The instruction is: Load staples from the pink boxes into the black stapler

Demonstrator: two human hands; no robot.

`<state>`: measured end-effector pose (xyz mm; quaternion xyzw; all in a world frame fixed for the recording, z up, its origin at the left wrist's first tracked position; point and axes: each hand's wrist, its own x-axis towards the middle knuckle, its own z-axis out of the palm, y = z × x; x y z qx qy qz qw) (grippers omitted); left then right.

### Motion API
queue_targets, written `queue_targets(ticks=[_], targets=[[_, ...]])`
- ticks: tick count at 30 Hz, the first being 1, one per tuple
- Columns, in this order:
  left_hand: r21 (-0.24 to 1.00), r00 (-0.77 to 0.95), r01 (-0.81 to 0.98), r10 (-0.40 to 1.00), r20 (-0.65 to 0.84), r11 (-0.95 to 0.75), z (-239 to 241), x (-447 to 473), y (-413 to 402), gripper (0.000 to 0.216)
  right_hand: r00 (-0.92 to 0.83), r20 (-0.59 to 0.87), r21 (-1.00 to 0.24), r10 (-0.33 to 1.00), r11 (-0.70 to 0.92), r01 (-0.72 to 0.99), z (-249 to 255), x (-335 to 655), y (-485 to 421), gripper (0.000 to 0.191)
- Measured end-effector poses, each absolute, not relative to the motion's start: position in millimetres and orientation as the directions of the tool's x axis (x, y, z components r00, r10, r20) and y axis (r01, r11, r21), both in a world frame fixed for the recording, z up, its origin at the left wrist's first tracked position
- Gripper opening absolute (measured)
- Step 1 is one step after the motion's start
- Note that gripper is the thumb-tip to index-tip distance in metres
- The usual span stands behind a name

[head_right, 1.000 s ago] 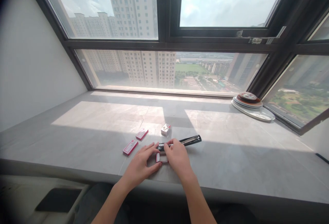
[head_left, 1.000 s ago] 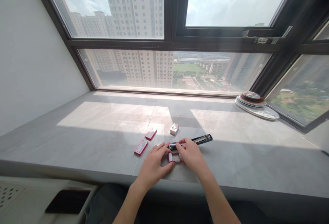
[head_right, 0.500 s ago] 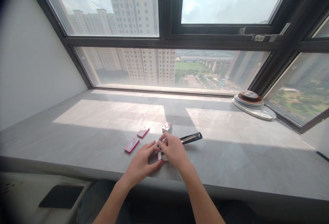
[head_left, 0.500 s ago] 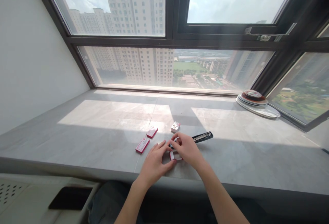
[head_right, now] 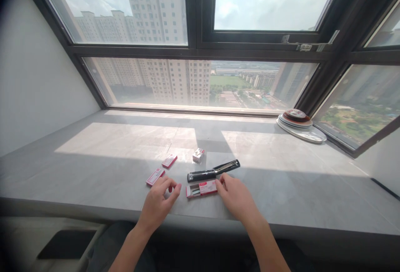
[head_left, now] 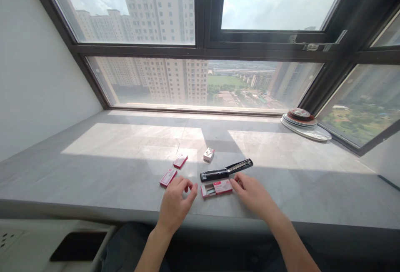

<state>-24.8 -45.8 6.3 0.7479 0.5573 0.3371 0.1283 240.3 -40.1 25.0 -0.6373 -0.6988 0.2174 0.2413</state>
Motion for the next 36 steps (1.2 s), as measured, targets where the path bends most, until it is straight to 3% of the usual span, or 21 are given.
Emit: queue_targets(ticks=[2, 5, 9, 13, 15, 18, 24, 31, 36], targets=[[0.520, 0.142, 0.798, 0.934, 0.326, -0.303, 5.3, -16.3, -48.3, 0.037, -0.060, 0.040, -0.589, 0.997, 0.072, 0.805, 15.3, 241.6, -41.0, 0.035], [0.454, 0.177, 0.832, 0.927, 0.329, -0.320, 3.8, 4.1, -48.9, 0.038, -0.108, 0.062, -0.611, 0.992, 0.123, 0.782, 4.9, 230.9, -41.6, 0.032], [0.503, 0.172, 0.803, 0.931, 0.321, -0.321, 4.3, 23.8, -48.6, 0.035, -0.046, 0.022, -0.747, 0.999, 0.047, 0.663, -0.8, 240.0, -41.5, 0.034], [0.519, 0.178, 0.788, 0.929, 0.325, -0.333, 1.6, 29.2, -47.2, 0.033, 0.158, -0.181, -0.911, 0.971, -0.226, 0.344, 3.2, 288.0, -34.9, 0.042], [0.489, 0.172, 0.810, 0.928, 0.329, -0.324, -0.3, 31.2, -45.0, 0.035, 0.146, -0.202, -0.963, 0.968, -0.223, 0.152, 11.6, 305.9, -25.8, 0.058], [0.471, 0.147, 0.836, 0.943, 0.300, -0.280, -0.5, 35.0, -41.0, 0.034, 0.018, -0.085, -0.996, 0.996, -0.085, 0.038, 29.1, 307.2, -4.4, 0.060], [0.457, 0.141, 0.851, 0.951, 0.276, -0.258, 7.3, 38.0, -39.2, 0.033, -0.226, 0.140, -0.959, 0.964, 0.189, 0.209, 44.9, 248.3, 36.0, 0.051], [0.421, 0.204, 0.843, 0.924, 0.323, -0.334, 14.2, 43.8, -45.6, 0.027, -0.363, 0.177, -0.688, 0.915, 0.379, 0.619, 34.4, 210.1, 43.5, 0.035], [0.329, 0.335, 0.818, 0.855, 0.395, -0.472, 7.2, 34.3, -46.3, 0.012, -0.374, 0.185, -0.595, 0.909, 0.406, 0.693, 31.5, 212.4, 41.4, 0.034]])
